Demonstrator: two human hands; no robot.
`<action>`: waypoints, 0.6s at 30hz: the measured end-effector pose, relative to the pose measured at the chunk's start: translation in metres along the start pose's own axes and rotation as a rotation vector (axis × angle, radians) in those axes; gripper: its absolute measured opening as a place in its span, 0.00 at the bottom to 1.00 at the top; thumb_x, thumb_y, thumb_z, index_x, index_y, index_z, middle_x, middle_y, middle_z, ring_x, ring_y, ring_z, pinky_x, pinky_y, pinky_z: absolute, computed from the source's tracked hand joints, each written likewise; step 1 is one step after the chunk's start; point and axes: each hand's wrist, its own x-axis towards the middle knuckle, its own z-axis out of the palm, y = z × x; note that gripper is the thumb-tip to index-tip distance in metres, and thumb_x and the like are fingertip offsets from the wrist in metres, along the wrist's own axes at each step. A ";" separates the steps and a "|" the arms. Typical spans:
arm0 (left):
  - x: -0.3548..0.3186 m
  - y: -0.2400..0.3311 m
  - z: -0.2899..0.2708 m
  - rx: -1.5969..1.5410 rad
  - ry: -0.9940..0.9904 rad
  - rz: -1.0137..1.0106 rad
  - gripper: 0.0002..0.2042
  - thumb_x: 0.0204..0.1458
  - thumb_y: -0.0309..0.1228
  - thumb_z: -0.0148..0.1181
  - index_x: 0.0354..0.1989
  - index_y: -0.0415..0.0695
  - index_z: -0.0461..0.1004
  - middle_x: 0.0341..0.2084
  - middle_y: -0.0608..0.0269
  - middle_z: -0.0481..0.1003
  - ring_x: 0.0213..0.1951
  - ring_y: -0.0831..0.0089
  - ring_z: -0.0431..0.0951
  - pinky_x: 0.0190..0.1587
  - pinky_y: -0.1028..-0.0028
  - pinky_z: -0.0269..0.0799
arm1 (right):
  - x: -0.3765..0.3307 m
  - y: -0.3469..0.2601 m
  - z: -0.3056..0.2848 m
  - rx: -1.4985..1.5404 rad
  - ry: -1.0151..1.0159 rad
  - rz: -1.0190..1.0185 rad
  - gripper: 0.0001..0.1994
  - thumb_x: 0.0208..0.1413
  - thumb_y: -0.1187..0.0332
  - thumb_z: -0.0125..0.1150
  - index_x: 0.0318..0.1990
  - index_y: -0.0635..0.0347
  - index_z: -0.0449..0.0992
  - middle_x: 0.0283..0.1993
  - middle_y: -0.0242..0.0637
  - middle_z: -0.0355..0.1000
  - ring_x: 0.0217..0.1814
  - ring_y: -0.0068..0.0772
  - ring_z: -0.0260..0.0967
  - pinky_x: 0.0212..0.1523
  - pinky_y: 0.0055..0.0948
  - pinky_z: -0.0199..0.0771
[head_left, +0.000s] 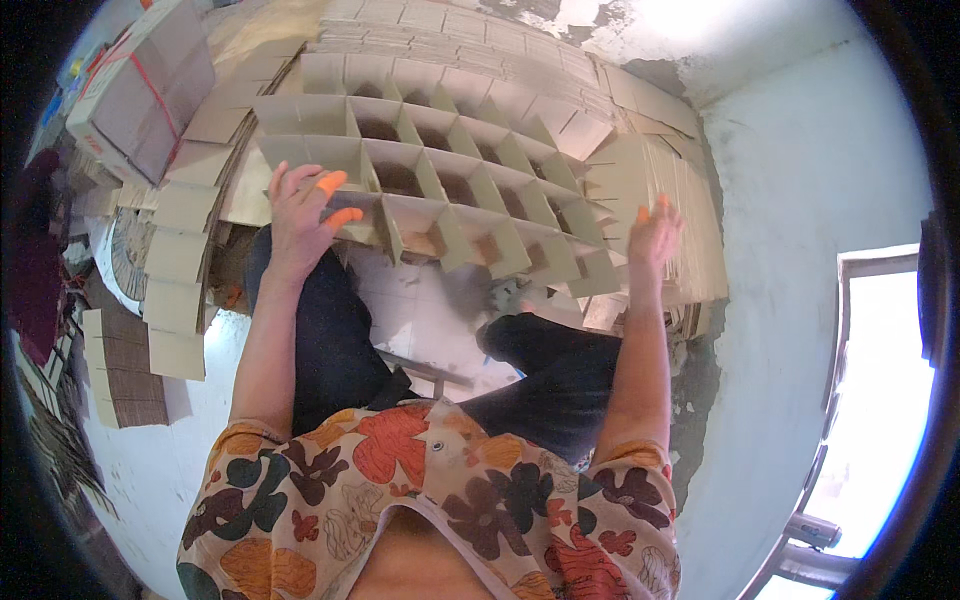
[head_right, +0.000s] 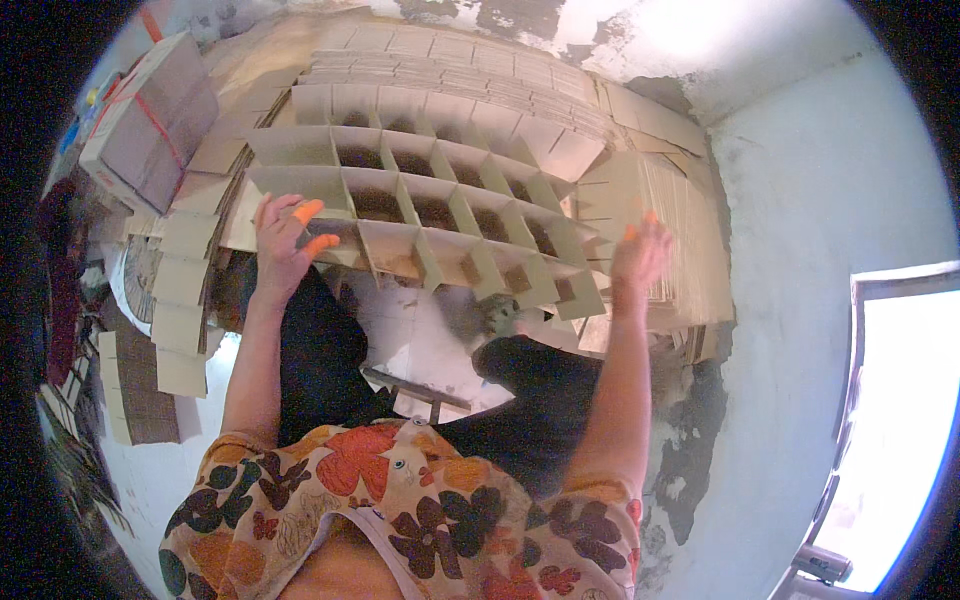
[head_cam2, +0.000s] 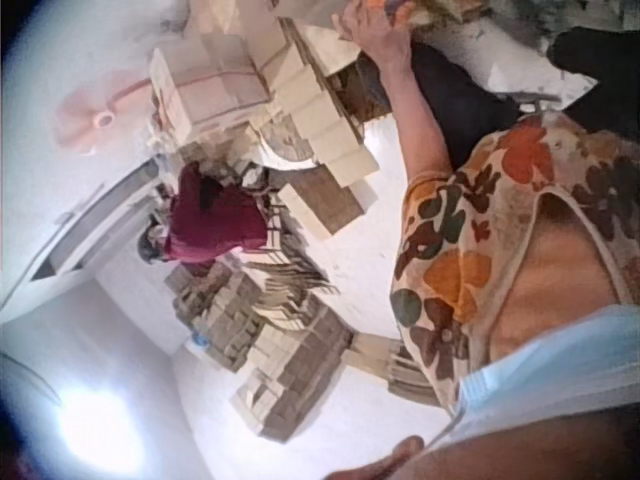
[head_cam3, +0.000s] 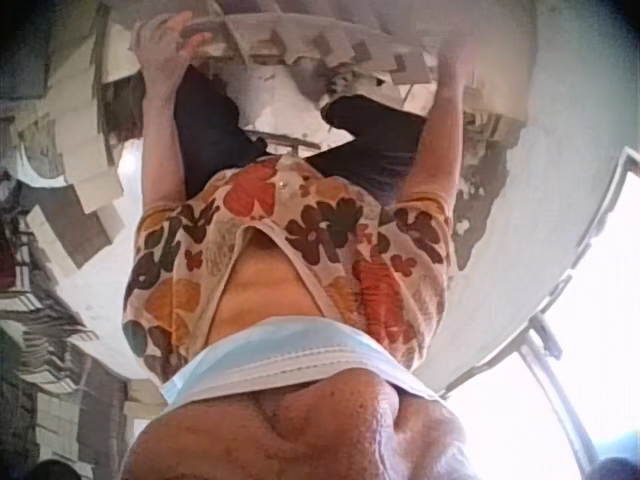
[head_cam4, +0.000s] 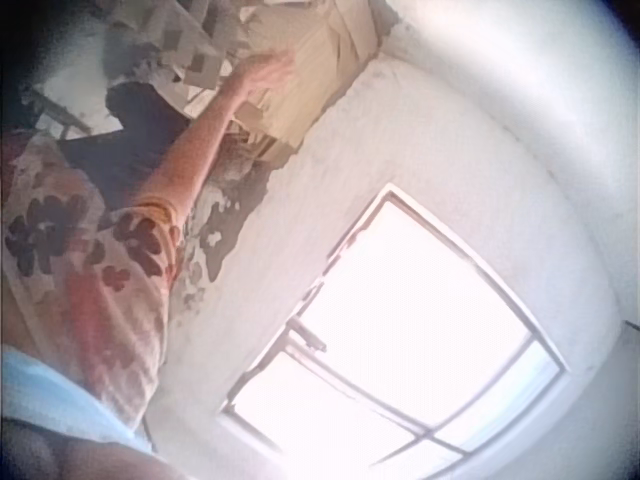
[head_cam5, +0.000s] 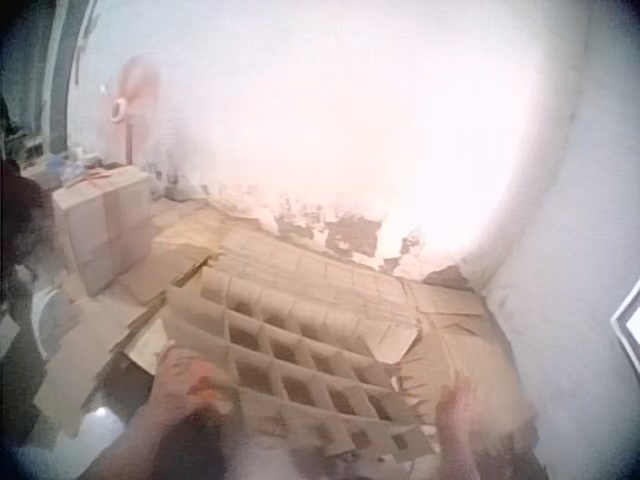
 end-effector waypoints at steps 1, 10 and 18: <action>0.000 0.000 0.000 0.016 0.007 -0.007 0.22 0.32 0.36 0.70 0.39 0.46 0.74 0.33 0.66 0.74 0.46 0.67 0.70 0.59 0.56 0.52 | -0.002 0.019 0.002 -0.060 -0.089 0.091 0.20 0.50 0.63 0.59 0.50 0.59 0.66 0.45 0.46 0.67 0.52 0.45 0.62 0.47 0.41 0.67; 0.000 -0.003 0.003 0.061 0.038 -0.060 0.22 0.32 0.38 0.71 0.39 0.46 0.74 0.35 0.64 0.73 0.44 0.67 0.70 0.57 0.55 0.56 | -0.025 0.070 0.039 -0.044 -0.339 0.049 0.20 0.42 0.60 0.67 0.40 0.62 0.69 0.40 0.49 0.70 0.43 0.51 0.67 0.42 0.44 0.68; 0.003 0.002 0.000 0.081 0.083 -0.069 0.21 0.32 0.38 0.71 0.37 0.46 0.75 0.34 0.65 0.74 0.44 0.66 0.70 0.52 0.62 0.59 | -0.012 0.064 0.004 0.221 -0.134 0.415 0.16 0.47 0.63 0.63 0.40 0.62 0.67 0.38 0.51 0.72 0.41 0.55 0.69 0.38 0.44 0.67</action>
